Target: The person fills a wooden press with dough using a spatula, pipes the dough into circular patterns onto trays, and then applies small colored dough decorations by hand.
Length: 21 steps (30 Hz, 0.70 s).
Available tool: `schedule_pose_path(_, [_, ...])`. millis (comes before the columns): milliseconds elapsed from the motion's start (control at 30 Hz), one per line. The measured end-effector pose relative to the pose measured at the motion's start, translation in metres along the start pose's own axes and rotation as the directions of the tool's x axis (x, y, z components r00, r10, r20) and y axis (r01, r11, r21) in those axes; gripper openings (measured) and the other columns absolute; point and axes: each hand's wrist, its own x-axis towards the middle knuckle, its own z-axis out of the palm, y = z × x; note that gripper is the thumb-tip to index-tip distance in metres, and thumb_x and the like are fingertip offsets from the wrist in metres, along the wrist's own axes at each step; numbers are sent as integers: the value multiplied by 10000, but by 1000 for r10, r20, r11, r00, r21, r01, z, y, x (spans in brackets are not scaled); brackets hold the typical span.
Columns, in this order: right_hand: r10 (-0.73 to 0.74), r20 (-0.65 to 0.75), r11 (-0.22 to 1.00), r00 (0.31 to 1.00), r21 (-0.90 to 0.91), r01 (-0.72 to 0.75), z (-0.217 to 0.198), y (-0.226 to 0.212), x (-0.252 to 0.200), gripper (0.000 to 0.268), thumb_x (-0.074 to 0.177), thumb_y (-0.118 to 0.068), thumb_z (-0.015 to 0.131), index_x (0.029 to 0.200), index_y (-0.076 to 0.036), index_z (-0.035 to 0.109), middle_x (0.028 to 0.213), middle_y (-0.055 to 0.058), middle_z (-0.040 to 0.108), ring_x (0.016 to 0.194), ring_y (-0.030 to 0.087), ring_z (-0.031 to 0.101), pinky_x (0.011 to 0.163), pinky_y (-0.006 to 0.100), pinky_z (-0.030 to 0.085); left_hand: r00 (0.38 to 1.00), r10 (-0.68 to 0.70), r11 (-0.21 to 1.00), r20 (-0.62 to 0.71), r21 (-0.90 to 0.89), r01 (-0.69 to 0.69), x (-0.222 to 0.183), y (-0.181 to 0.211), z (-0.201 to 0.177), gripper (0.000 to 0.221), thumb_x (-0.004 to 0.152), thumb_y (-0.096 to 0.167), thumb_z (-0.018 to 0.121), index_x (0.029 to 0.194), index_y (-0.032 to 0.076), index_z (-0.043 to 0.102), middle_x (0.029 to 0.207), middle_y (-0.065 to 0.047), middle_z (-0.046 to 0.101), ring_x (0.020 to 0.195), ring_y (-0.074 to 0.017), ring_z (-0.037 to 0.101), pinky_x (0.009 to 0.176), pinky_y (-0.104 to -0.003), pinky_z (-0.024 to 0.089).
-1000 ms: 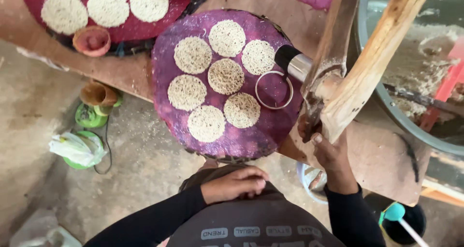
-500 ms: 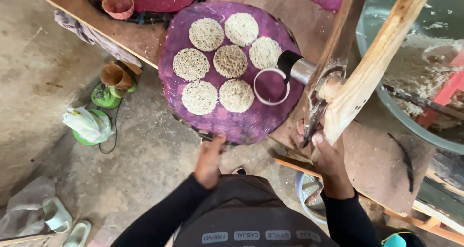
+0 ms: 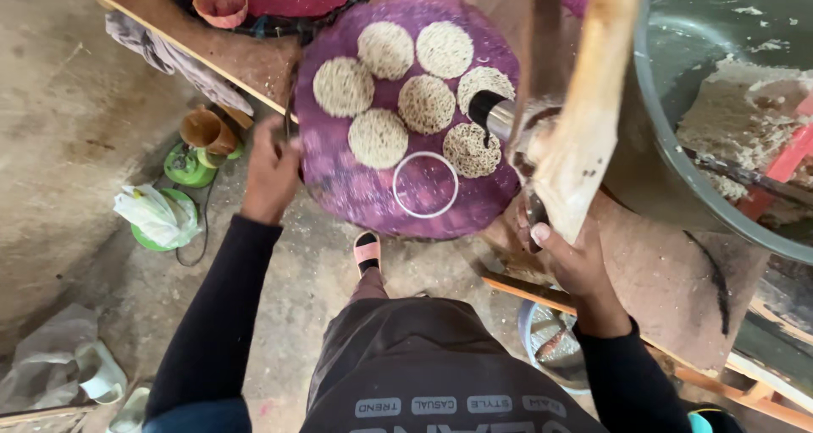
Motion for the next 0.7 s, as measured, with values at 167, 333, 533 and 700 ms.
schedule_pose_path(167, [193,59,961,979,-211,-177,-6,2,25,461,917,-272,719,1259,22,624,1082,87,656,920,152,602,772,292,495,918,258,914,-301,385,-130,29,61,8,830,1066,303,753,1633,32,211,1518,-182,419,1406,-305,434,1177,-450,346])
schedule_pose_path(333, [254,354,950,900,-266,-164,-15,-21,49,600,924,-386,710,1346,18,572,1218,80,649,1107,162,611,950,322,507,961,277,335,-1,-937,-98,71,126,39,651,1133,467,628,1486,-31,403,1448,-135,486,1382,-271,420,1226,-406,320])
schedule_pose_path(533, [571,427,816,701,-391,-426,-29,-46,83,794,908,-632,550,1415,-24,496,1143,79,659,961,170,636,805,342,545,708,649,-38,279,-917,396,103,148,29,623,1001,606,451,1194,42,632,1142,-111,677,1120,-260,640,1031,-427,497])
schedule_pose_path(700, [703,401,705,587,-500,-504,-33,-40,101,865,926,-763,314,1293,-21,566,937,116,727,774,181,676,676,349,560,823,488,-76,290,-925,371,88,129,39,513,1087,530,440,971,51,583,850,-84,554,848,-195,542,863,-374,455])
